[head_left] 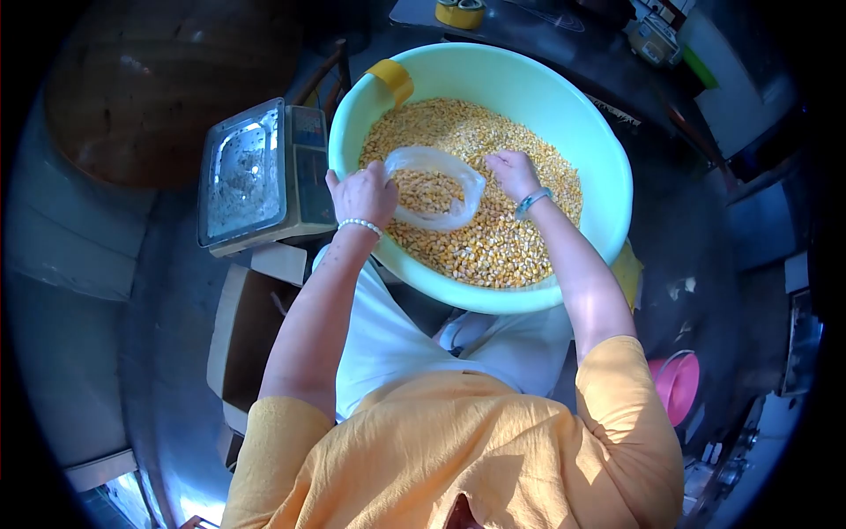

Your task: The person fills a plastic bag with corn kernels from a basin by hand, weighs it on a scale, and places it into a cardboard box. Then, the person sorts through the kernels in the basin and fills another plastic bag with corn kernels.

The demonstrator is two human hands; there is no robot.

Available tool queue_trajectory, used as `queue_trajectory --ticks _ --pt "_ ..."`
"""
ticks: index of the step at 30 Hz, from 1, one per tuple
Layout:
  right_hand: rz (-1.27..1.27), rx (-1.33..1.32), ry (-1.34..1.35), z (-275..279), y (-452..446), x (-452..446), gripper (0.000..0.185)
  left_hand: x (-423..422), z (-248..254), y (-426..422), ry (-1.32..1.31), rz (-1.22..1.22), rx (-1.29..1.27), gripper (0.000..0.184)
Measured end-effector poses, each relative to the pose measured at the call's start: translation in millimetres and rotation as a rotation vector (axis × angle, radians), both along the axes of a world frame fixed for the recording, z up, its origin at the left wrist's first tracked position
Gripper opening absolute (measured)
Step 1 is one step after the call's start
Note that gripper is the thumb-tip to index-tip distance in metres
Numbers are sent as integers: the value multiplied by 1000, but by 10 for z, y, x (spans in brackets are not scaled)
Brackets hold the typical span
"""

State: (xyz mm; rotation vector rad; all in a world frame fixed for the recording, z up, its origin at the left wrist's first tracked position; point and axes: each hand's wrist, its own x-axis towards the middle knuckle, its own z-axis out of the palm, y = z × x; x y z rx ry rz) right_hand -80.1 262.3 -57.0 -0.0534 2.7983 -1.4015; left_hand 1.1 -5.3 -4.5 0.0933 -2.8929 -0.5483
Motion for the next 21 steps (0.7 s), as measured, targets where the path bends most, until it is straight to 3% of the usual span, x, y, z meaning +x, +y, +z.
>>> queue_trajectory --ticks 3,6,9,13,19,21 --pt "175 -16 -126 326 -436 142 28 -15 9 -4 -66 10 14 16" --pt "269 116 -195 268 -807 93 27 -23 -51 -16 -20 5 17 14" --pt "236 306 -155 281 -1016 54 26 -15 -61 -19 27 7 15 14" --pt "173 409 -108 245 -1100 21 26 -27 -19 -26 -64 24 15 16" --pt "292 516 -197 505 -1073 139 23 -8 16 -26 -70 15 14 15" --pt "279 532 -84 473 -999 163 22 -4 0 -28 -42 15 23 13"
